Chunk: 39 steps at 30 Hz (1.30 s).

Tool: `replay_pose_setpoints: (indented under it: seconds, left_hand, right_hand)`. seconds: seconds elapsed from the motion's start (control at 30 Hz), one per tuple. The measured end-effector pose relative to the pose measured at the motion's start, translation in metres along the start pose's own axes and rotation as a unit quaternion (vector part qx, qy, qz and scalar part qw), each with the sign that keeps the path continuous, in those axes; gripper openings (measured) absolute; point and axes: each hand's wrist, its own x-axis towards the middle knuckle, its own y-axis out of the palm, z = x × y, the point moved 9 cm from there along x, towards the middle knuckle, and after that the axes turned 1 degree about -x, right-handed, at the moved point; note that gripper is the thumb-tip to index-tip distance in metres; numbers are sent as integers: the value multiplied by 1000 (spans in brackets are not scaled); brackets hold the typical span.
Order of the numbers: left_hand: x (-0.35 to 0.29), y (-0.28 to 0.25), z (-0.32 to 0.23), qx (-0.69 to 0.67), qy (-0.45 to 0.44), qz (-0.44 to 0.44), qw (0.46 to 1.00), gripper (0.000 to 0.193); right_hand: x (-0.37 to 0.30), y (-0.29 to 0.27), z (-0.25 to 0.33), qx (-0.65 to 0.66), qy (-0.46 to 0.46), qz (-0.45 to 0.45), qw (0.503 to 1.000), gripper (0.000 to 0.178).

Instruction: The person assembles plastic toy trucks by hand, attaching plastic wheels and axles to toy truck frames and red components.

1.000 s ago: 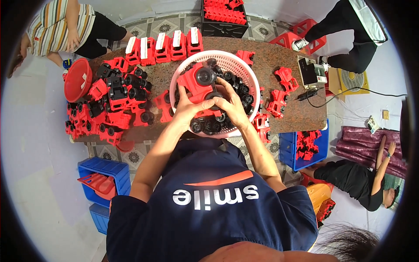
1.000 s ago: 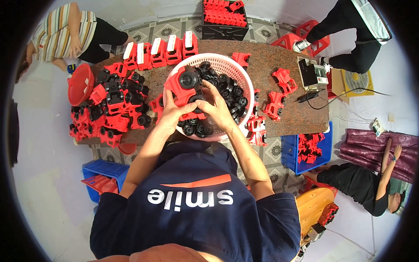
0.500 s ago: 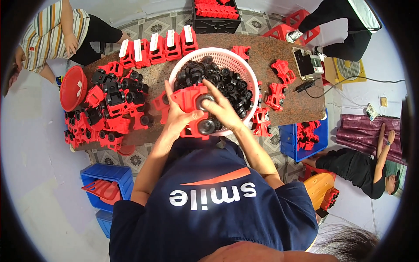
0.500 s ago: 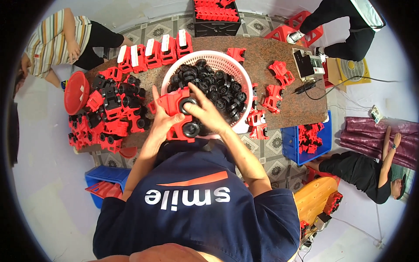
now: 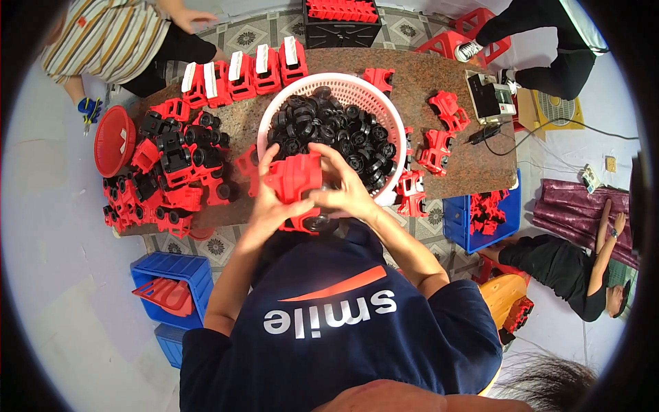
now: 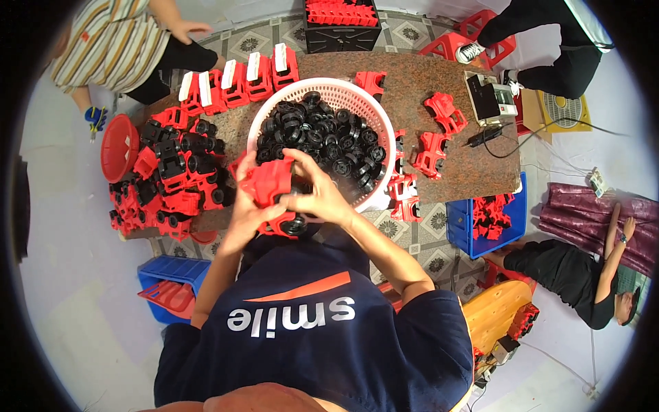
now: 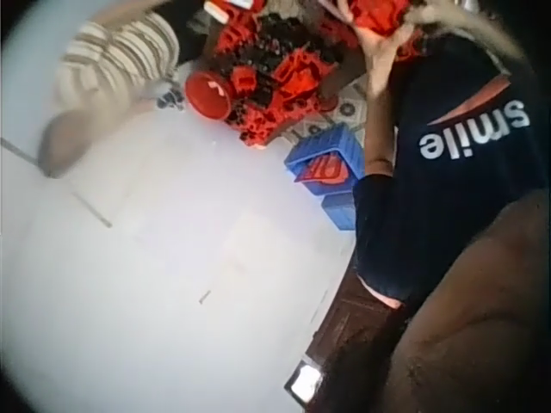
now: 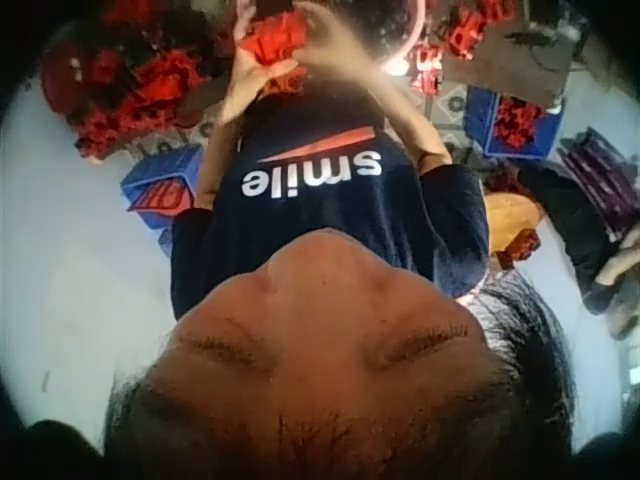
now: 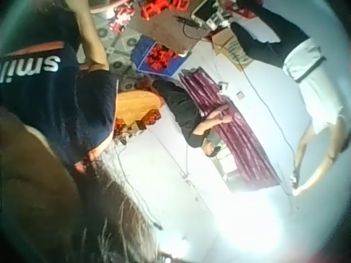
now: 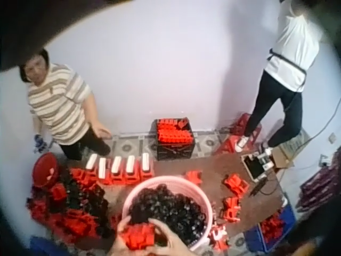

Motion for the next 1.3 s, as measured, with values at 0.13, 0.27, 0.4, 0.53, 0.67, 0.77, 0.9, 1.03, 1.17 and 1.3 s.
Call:
replay_pose_setpoints:
  seconds: [0.13,0.27,0.4,0.53,0.67,0.77,0.9,1.03,1.17,1.3]
  left_hand:
    - [3,-41,-14,-103,-28,25,994,115]
    - [-32,-53,77,-200,-255,63,944,110]
    - [-15,-23,50,-193,-206,59,958,113]
    - [-18,-22,49,-202,-153,56,966,111]
    - [-19,-11,51,-263,-227,-109,931,91]
    - [4,-6,31,-248,-54,-6,967,79]
    - [28,-54,48,-154,-35,-142,977,62]
    - [35,-54,45,-130,-52,-169,976,62]
    - [37,-50,46,-95,-44,-144,984,69]
    - [31,-46,43,-48,-57,-105,992,79]
  right_hand:
    - [-18,39,63,-331,-323,121,878,89]
    - [-16,58,70,-225,-355,316,850,72]
    - [106,-79,-17,-329,-256,-160,895,19]
    - [167,-128,-130,-603,-220,-220,735,33]
    - [176,-145,-155,-618,-168,-214,738,29]
    - [173,-152,-138,-576,-179,-199,772,22]
    - [124,-148,-81,-101,-27,-243,964,24]
    - [65,-66,-19,21,22,-80,996,29]
    - [42,-38,-27,-84,13,-61,995,23]
    - [32,-37,-27,-182,41,-49,981,51]
